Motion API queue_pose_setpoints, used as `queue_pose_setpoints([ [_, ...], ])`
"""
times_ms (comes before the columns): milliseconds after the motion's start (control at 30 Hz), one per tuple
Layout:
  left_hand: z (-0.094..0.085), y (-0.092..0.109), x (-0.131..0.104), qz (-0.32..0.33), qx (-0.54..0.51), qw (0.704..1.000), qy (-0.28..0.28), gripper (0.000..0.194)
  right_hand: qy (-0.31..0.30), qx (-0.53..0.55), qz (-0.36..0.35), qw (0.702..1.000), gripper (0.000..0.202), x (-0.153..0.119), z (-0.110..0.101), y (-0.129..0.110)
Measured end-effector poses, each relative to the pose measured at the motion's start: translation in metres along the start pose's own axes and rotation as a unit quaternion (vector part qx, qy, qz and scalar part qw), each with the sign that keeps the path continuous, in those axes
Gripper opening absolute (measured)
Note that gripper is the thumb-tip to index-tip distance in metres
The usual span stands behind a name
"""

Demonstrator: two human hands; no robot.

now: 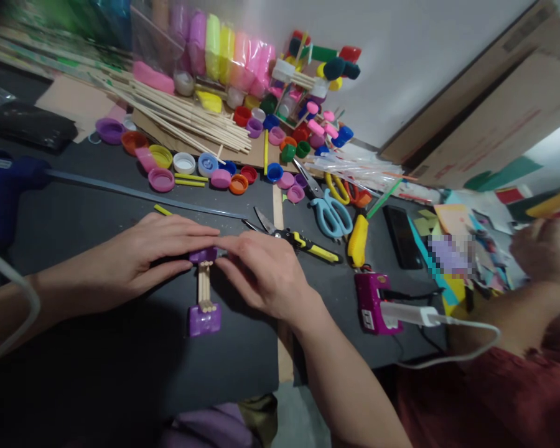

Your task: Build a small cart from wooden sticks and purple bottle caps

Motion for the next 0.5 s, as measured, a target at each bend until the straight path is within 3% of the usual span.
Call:
queue_pose_setpoints([
  [100,-0.002,-0.001,0.0,-0.001,0.013,1.0,0.011,0.041,-0.004,0.008,0.037,0.999,0.015,0.0,0.002,0.01],
  [267,-0.01,0.001,0.001,-0.012,0.014,0.999,0.04,0.046,-0.078,0.057,0.05,0.994,0.027,0.001,0.017,0.018],
  [500,-0.029,0.001,-0.013,-0.12,0.004,0.985,0.121,0.042,-0.154,0.089,0.0,0.984,0.046,0.006,0.03,0.009],
])
Point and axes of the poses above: each hand's wrist, its own x-axis towards the middle knuckle, its own z-axis out of the palm, y = z × x, the point moved 8 cm from there along x, towards the middle knuckle, and after that the axes turned 4 degrees about -x, right-handed, at the moved point
